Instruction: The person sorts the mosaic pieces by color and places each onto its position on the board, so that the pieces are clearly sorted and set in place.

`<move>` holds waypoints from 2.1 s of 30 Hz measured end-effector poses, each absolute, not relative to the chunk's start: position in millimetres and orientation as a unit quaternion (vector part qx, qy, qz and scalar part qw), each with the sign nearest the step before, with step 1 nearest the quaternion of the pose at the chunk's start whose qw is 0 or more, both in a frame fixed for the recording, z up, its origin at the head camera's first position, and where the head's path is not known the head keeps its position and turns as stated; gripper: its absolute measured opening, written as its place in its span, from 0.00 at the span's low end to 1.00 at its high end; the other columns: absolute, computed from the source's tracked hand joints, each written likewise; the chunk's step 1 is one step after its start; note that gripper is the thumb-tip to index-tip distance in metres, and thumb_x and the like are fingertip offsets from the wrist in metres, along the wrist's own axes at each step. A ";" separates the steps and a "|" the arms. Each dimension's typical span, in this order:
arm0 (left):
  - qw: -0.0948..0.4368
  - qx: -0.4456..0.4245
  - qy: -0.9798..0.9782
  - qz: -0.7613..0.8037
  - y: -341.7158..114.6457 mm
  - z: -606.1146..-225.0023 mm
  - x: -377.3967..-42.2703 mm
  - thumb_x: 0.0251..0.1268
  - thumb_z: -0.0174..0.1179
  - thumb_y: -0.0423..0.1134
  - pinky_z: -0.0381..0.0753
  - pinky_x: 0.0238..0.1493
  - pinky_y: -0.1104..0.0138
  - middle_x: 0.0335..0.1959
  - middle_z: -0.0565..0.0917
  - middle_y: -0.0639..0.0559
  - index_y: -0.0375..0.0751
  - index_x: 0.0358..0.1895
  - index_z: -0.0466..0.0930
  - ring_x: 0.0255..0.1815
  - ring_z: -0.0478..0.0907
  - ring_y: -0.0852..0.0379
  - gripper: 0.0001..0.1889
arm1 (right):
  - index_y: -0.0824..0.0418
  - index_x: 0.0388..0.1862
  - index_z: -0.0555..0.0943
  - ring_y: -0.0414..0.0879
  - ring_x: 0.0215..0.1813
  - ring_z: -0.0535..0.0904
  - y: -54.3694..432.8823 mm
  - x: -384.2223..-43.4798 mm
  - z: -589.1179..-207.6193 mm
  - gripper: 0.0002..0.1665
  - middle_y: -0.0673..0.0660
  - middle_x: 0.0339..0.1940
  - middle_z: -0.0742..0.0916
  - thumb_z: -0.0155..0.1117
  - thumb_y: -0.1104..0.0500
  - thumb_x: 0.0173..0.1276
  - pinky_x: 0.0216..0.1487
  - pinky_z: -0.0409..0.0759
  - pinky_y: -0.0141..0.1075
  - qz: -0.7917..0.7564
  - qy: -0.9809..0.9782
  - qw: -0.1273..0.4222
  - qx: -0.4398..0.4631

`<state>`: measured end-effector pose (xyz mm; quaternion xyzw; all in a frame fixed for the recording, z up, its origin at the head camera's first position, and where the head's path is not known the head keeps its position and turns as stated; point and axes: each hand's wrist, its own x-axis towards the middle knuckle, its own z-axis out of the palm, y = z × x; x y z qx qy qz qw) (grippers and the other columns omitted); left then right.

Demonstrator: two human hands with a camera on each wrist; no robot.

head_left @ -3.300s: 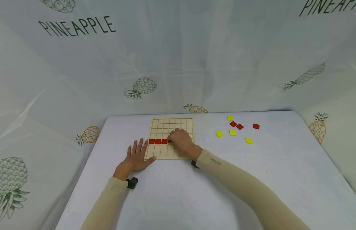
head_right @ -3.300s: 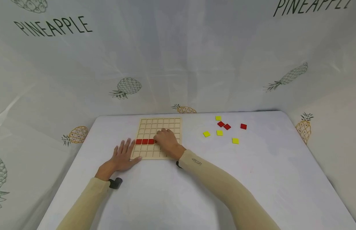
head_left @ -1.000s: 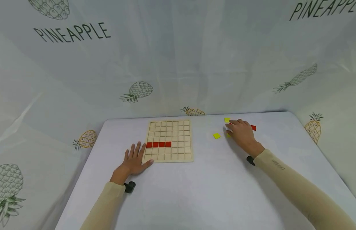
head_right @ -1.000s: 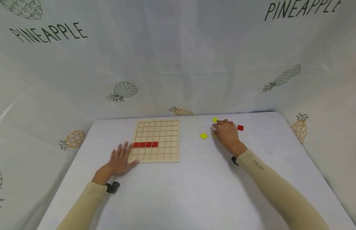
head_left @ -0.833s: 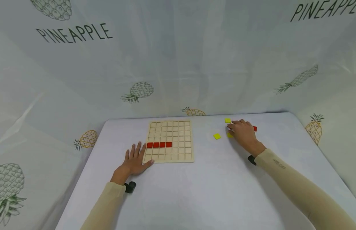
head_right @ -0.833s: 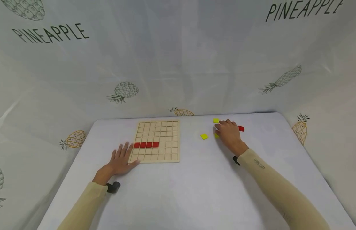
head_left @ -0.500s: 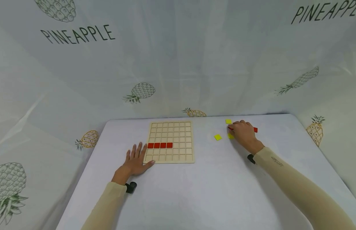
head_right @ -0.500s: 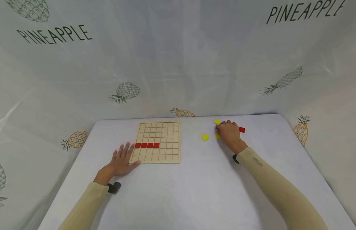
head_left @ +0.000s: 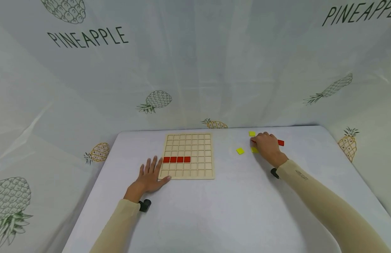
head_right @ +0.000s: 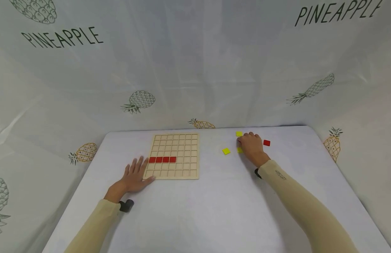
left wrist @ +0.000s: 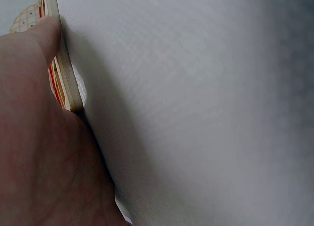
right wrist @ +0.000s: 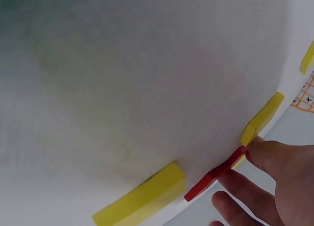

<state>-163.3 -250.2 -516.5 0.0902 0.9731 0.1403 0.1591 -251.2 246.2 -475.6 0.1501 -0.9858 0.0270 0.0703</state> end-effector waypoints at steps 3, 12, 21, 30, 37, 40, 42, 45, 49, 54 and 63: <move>0.157 0.091 0.973 0.141 -250.1 -516.0 -163.7 0.77 0.52 0.64 0.27 0.81 0.33 0.87 0.35 0.32 0.35 0.87 0.38 0.86 0.28 0.28 0.52 | 0.67 0.53 0.90 0.63 0.47 0.84 244.9 -252.1 -474.2 0.14 0.68 0.46 0.91 0.72 0.70 0.69 0.54 0.85 0.59 0.030 -0.986 0.074 0.148; 0.159 0.088 0.974 0.134 -250.5 -519.7 -164.1 0.77 0.52 0.66 0.29 0.81 0.34 0.88 0.35 0.33 0.37 0.87 0.38 0.87 0.28 0.29 0.52 | 0.66 0.51 0.91 0.61 0.45 0.82 240.0 -254.4 -472.7 0.15 0.67 0.46 0.91 0.76 0.69 0.66 0.51 0.86 0.54 0.009 -0.985 0.073 0.155; 0.156 0.089 0.974 0.137 -250.5 -518.6 -162.7 0.78 0.52 0.65 0.28 0.81 0.34 0.88 0.35 0.32 0.36 0.87 0.38 0.86 0.28 0.28 0.52 | 0.66 0.52 0.91 0.63 0.47 0.82 235.5 -251.3 -472.6 0.16 0.68 0.47 0.91 0.78 0.68 0.66 0.55 0.85 0.56 -0.006 -0.985 0.076 0.157; 0.158 0.087 0.974 0.138 -250.9 -517.2 -162.7 0.77 0.53 0.64 0.28 0.81 0.34 0.88 0.35 0.32 0.36 0.87 0.39 0.86 0.28 0.28 0.51 | 0.64 0.47 0.93 0.63 0.47 0.83 223.2 -243.7 -470.7 0.11 0.63 0.43 0.93 0.75 0.71 0.65 0.49 0.86 0.54 0.069 -0.965 0.155 0.202; 0.157 0.088 0.974 0.135 -250.9 -517.4 -162.8 0.78 0.52 0.64 0.29 0.81 0.33 0.88 0.35 0.32 0.36 0.87 0.39 0.86 0.28 0.28 0.51 | 0.64 0.46 0.93 0.61 0.46 0.85 203.0 -239.1 -468.6 0.12 0.62 0.42 0.93 0.78 0.70 0.63 0.47 0.87 0.52 0.088 -0.946 0.196 0.244; 0.157 0.088 0.974 0.135 -250.8 -516.8 -162.5 0.78 0.52 0.65 0.29 0.81 0.34 0.88 0.35 0.32 0.36 0.87 0.39 0.87 0.28 0.29 0.51 | 0.64 0.46 0.93 0.60 0.46 0.85 193.1 -236.5 -467.3 0.12 0.61 0.41 0.92 0.79 0.70 0.62 0.46 0.88 0.50 0.094 -0.940 0.201 0.258; 0.156 0.088 0.974 0.135 -250.6 -516.3 -162.4 0.78 0.52 0.65 0.28 0.81 0.34 0.88 0.35 0.32 0.36 0.87 0.38 0.87 0.28 0.29 0.51 | 0.64 0.46 0.93 0.59 0.46 0.85 185.5 -234.4 -466.2 0.13 0.61 0.42 0.92 0.80 0.69 0.62 0.46 0.89 0.49 0.095 -0.940 0.199 0.262; 0.157 0.088 0.974 0.134 -250.3 -515.4 -162.3 0.78 0.51 0.65 0.28 0.81 0.33 0.88 0.34 0.32 0.36 0.87 0.38 0.86 0.27 0.29 0.52 | 0.63 0.47 0.93 0.58 0.47 0.85 173.4 -231.2 -465.7 0.13 0.60 0.43 0.92 0.79 0.69 0.63 0.47 0.89 0.48 0.090 -0.939 0.197 0.267; 0.162 0.088 0.973 0.136 -250.0 -514.1 -162.3 0.78 0.51 0.65 0.27 0.81 0.34 0.88 0.34 0.33 0.36 0.87 0.38 0.87 0.27 0.29 0.52 | 0.61 0.48 0.93 0.57 0.49 0.85 157.4 -227.3 -466.1 0.13 0.59 0.44 0.92 0.79 0.67 0.64 0.51 0.87 0.48 0.088 -0.940 0.185 0.272; 0.165 0.088 0.972 0.139 -249.7 -513.4 -162.6 0.77 0.51 0.66 0.26 0.81 0.34 0.88 0.33 0.33 0.36 0.87 0.37 0.87 0.26 0.30 0.52 | 0.60 0.49 0.93 0.55 0.50 0.84 138.8 -224.5 -467.3 0.13 0.57 0.45 0.92 0.80 0.64 0.65 0.52 0.87 0.47 0.086 -0.939 0.179 0.282; 0.160 0.088 0.973 0.140 -250.1 -516.8 -164.2 0.78 0.51 0.65 0.27 0.81 0.34 0.88 0.34 0.33 0.37 0.87 0.38 0.87 0.27 0.29 0.52 | 0.57 0.46 0.94 0.53 0.48 0.84 108.8 -216.8 -469.4 0.11 0.55 0.43 0.92 0.81 0.62 0.64 0.48 0.86 0.45 0.084 -0.922 0.206 0.317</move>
